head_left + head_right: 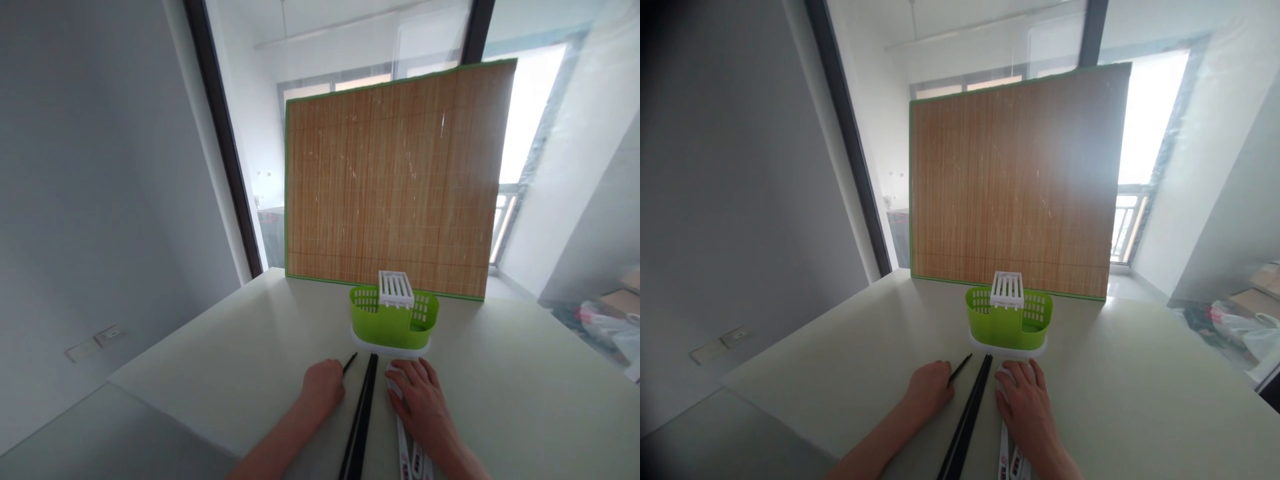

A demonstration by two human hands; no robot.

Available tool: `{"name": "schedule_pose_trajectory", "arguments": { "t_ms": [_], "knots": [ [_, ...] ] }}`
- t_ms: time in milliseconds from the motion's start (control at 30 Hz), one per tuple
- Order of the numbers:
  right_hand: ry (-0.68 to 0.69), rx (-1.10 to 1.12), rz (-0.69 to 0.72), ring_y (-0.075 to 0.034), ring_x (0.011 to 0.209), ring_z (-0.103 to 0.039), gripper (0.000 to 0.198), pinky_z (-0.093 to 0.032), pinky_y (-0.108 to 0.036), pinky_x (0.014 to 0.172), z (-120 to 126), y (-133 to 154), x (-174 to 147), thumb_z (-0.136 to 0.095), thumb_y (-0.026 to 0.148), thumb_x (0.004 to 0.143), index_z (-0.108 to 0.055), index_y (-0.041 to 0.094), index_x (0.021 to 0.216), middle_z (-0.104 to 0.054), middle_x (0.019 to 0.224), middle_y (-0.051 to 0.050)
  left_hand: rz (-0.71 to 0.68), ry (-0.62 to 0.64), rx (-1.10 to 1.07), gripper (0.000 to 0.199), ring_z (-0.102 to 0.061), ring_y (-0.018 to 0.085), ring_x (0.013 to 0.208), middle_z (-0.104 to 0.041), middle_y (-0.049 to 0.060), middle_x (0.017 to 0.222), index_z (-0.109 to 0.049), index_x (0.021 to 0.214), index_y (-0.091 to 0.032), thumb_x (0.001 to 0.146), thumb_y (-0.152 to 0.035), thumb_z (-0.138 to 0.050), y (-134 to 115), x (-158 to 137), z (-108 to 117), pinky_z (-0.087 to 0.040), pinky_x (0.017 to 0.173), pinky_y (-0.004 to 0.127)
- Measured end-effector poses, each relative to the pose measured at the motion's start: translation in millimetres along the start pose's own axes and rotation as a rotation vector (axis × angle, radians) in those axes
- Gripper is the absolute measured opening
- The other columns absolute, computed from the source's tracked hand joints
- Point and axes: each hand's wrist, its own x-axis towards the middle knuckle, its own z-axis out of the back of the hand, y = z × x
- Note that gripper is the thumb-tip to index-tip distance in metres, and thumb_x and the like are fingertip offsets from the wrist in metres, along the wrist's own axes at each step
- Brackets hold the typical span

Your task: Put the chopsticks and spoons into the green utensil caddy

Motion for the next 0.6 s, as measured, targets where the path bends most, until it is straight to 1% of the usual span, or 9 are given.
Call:
{"name": "schedule_pose_trajectory", "arguments": {
  "t_ms": [100, 167, 267, 333, 400, 433, 500, 533, 600],
  "knots": [
    [-0.005, -0.001, -0.001, -0.022, 0.101, -0.052, 0.022, -0.024, -0.046, 0.1, 2, 2, 1, -0.053, 0.02, 0.081, -0.06, 0.029, 0.1, -0.06, 0.105, -0.003, 0.026, -0.058, -0.002, 0.023, -0.061, 0.024, 0.086, -0.066, 0.012, 0.09, -0.061, 0.087, -0.013, 0.074, -0.012, -0.041, 10, 3, 4, -0.043, 0.073, 0.031],
    [-0.019, -0.005, 0.007, -0.022, 0.1, -0.052, 0.021, -0.024, -0.046, 0.1, 4, 3, 1, -0.052, 0.02, 0.081, -0.06, 0.029, 0.098, -0.061, 0.103, -0.003, 0.034, -0.108, -0.066, 0.019, -0.061, 0.023, 0.082, -0.066, 0.01, 0.084, -0.061, 0.084, -0.015, 0.077, -0.016, -0.043, 17, 5, 13, -0.043, 0.07, 0.03],
    [-0.033, 0.01, 0.014, -0.021, 0.097, -0.053, 0.019, -0.025, -0.045, 0.099, 6, 5, 2, -0.052, 0.019, 0.082, -0.06, 0.028, 0.096, -0.062, 0.1, -0.002, -0.029, -0.215, -0.305, 0.014, -0.06, 0.017, 0.073, -0.065, 0.003, 0.077, -0.059, 0.083, -0.018, 0.079, -0.023, -0.046, 26, 6, 35, -0.042, 0.065, 0.025],
    [-0.037, 0.034, 0.014, -0.021, 0.096, -0.053, 0.017, -0.026, -0.044, 0.098, 6, 8, 2, -0.052, 0.019, 0.082, -0.06, 0.028, 0.094, -0.062, 0.098, -0.001, -0.093, -0.345, -0.499, 0.016, -0.058, 0.013, 0.066, -0.064, -0.001, 0.073, -0.058, 0.087, -0.019, 0.082, -0.027, -0.045, 30, 6, 50, -0.042, 0.063, 0.022],
    [-0.043, 0.059, 0.012, -0.02, 0.094, -0.053, 0.016, -0.028, -0.043, 0.097, 6, 11, 2, -0.052, 0.02, 0.082, -0.061, 0.028, 0.092, -0.062, 0.096, -0.001, -0.123, -0.497, -0.673, 0.021, -0.057, 0.011, 0.063, -0.064, -0.002, 0.074, -0.058, 0.095, -0.019, 0.084, -0.031, -0.044, 33, 6, 61, -0.045, 0.062, 0.021],
    [-0.047, 0.07, 0.014, -0.02, 0.094, -0.053, 0.016, -0.028, -0.043, 0.097, 5, 12, 2, -0.052, 0.019, 0.081, -0.061, 0.028, 0.092, -0.063, 0.095, -0.001, -0.126, -0.567, -0.743, 0.023, -0.058, 0.01, 0.063, -0.064, -0.002, 0.076, -0.057, 0.098, -0.019, 0.085, -0.033, -0.044, 34, 6, 64, -0.046, 0.063, 0.021],
    [-0.051, 0.088, 0.019, -0.02, 0.093, -0.053, 0.017, -0.027, -0.044, 0.097, 5, 14, 2, -0.053, 0.018, 0.081, -0.062, 0.028, 0.091, -0.063, 0.094, 0.0, -0.121, -0.664, -0.835, 0.026, -0.059, 0.01, 0.065, -0.065, -0.001, 0.08, -0.057, 0.102, -0.02, 0.085, -0.035, -0.045, 36, 5, 65, -0.049, 0.065, 0.021],
    [-0.052, 0.094, 0.021, -0.02, 0.092, -0.053, 0.016, -0.027, -0.044, 0.097, 5, 14, 1, -0.053, 0.018, 0.081, -0.062, 0.028, 0.09, -0.063, 0.093, 0.0, -0.122, -0.687, -0.852, 0.026, -0.06, 0.01, 0.067, -0.065, -0.001, 0.082, -0.057, 0.103, -0.02, 0.085, -0.036, -0.046, 36, 5, 64, -0.05, 0.066, 0.021],
    [-0.049, 0.101, 0.021, -0.02, 0.092, -0.053, 0.015, -0.028, -0.044, 0.096, 5, 14, 1, -0.053, 0.018, 0.08, -0.062, 0.028, 0.088, -0.063, 0.093, 0.0, -0.141, -0.683, -0.844, 0.025, -0.061, 0.011, 0.07, -0.066, 0.0, 0.085, -0.058, 0.101, -0.02, 0.085, -0.036, -0.047, 36, 5, 60, -0.051, 0.067, 0.021]
  ]
}}
